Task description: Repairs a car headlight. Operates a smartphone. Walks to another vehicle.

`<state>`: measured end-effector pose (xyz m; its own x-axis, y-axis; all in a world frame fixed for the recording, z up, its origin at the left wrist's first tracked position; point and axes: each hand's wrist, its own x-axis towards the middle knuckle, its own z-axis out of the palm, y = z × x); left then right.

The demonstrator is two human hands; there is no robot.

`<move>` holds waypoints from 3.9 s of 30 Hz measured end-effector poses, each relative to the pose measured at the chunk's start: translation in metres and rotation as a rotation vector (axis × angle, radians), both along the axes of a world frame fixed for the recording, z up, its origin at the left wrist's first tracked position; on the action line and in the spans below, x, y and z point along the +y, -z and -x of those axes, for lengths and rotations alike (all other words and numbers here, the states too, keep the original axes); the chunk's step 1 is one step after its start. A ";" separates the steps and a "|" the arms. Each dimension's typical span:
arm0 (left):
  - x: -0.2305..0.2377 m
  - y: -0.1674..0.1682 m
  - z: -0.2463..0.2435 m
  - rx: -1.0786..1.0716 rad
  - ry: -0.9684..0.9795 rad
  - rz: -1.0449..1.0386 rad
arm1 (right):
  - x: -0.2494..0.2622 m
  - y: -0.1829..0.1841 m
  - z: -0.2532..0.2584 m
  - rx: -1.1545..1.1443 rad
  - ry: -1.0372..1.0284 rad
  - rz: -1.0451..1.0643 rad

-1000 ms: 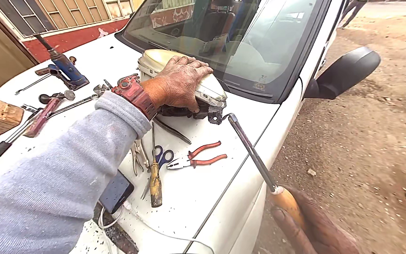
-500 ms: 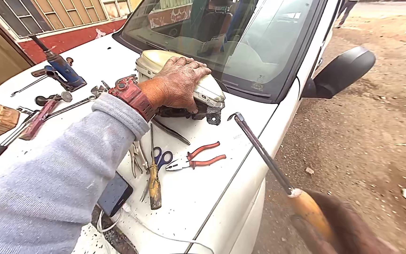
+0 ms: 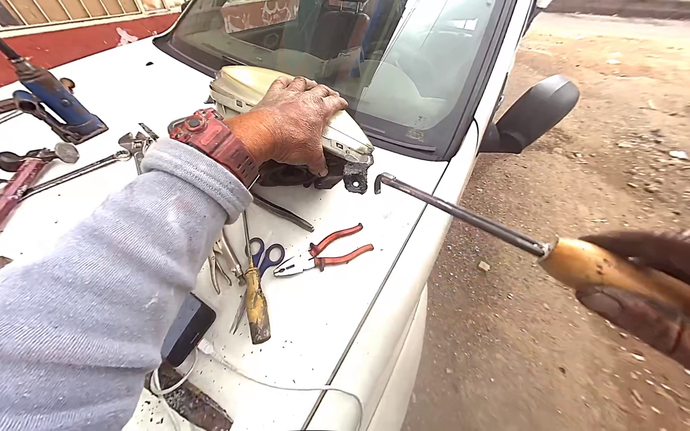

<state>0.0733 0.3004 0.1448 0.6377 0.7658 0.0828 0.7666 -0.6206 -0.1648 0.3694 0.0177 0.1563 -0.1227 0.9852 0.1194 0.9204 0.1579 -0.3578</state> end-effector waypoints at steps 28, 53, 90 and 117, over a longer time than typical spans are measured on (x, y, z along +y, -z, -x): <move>0.004 0.002 0.002 -0.006 0.006 -0.016 | 0.012 -0.024 0.029 -0.286 -0.035 -0.049; 0.004 0.004 0.002 -0.001 0.016 -0.079 | -0.020 0.093 -0.002 0.363 0.106 -0.100; 0.003 0.002 -0.001 -0.001 0.011 -0.044 | -0.004 0.190 0.061 0.887 0.072 -0.021; 0.005 0.004 -0.001 0.014 0.010 -0.053 | -0.003 0.187 0.049 0.828 0.052 -0.043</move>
